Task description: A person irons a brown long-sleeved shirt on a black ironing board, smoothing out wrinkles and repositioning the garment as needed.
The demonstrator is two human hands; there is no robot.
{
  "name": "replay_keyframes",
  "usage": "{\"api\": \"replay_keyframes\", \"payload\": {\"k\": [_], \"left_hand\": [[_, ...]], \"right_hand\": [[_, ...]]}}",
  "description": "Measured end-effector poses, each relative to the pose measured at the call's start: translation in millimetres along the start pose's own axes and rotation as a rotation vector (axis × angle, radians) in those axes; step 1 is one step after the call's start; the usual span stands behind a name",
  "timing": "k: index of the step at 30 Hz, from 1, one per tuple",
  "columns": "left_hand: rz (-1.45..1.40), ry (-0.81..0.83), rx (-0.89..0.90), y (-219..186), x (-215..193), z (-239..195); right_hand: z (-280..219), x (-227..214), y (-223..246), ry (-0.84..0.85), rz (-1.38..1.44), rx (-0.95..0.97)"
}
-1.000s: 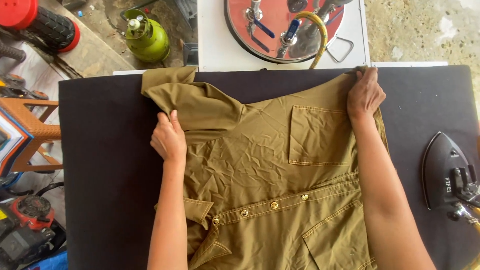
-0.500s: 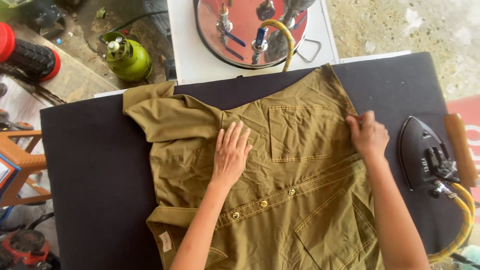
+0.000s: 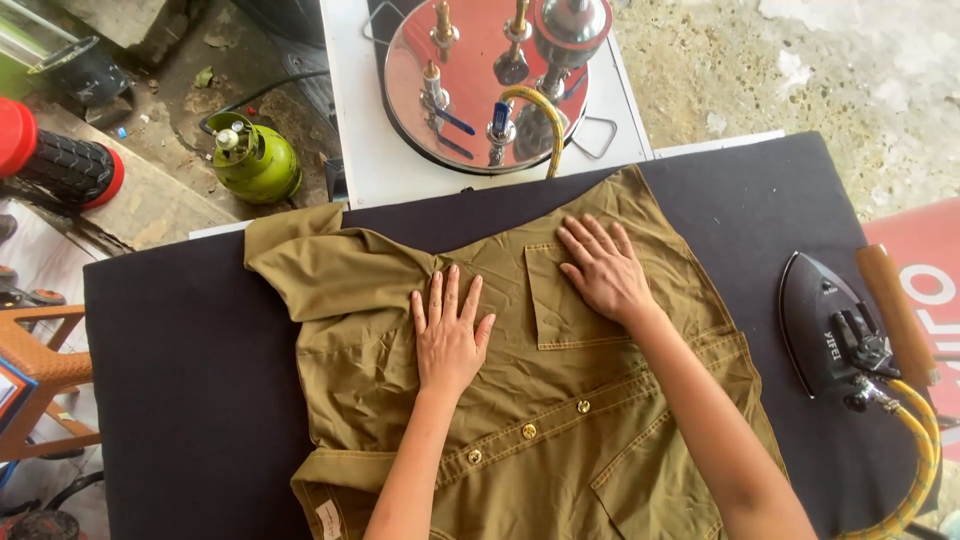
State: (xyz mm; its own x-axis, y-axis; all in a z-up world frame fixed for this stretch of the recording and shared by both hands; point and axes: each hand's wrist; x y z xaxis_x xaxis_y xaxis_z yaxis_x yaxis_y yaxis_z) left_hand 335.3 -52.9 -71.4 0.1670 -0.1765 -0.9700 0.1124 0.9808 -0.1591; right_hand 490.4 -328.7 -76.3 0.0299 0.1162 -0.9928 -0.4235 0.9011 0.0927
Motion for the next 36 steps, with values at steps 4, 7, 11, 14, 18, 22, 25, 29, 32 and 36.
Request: {"api": "replay_keyframes", "payload": {"k": [4,7,11,14,18,22,25,29,32,36], "left_hand": [[-0.011,0.011,-0.057,2.4,-4.3,-2.0],[-0.005,0.052,-0.140,-9.8,-15.9,-3.1],[-0.046,0.145,-0.056,-21.3,-36.9,-25.5],[-0.011,0.254,-0.119,14.5,-61.5,-46.1],[0.159,-0.041,-0.552,73.7,-101.4,-83.7],[0.044,0.005,-0.757,120.6,-80.7,-117.1],[-0.164,-0.054,-0.941,130.1,-86.4,-111.4],[-0.216,-0.031,-0.954,137.7,-83.5,-108.9],[-0.161,0.037,-0.952,148.1,-63.1,-118.1],[-0.034,0.077,-0.859,136.5,-82.8,-113.6]], "right_hand": [[27.7,0.6,-61.9,-0.285,-0.091,0.122],[29.3,-12.7,-67.6,0.121,0.047,0.353],[32.8,-17.5,-66.1,0.156,0.067,0.366],[38.3,-23.5,-64.3,0.178,0.081,0.387],[37.2,-23.5,-61.8,0.193,0.087,0.401],[38.9,-19.3,-59.7,0.221,0.077,0.422],[34.0,-20.5,-43.7,0.167,-0.042,0.389],[23.1,-73.9,69.3,0.162,0.015,0.102],[12.1,-43.2,157.3,0.114,0.200,-0.242],[4.6,2.5,215.6,-0.058,0.228,-0.520]]}}
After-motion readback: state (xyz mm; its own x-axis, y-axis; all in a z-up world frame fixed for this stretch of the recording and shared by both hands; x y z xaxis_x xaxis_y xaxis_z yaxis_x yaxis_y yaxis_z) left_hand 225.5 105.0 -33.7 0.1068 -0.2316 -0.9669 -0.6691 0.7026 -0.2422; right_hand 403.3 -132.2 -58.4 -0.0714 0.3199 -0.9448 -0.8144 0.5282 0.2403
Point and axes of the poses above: each hand's wrist, its own z-axis towards the middle knuckle, its own x-axis out of the palm, y = z × x, and after that the axes turned 7 degrees about x, right-handed
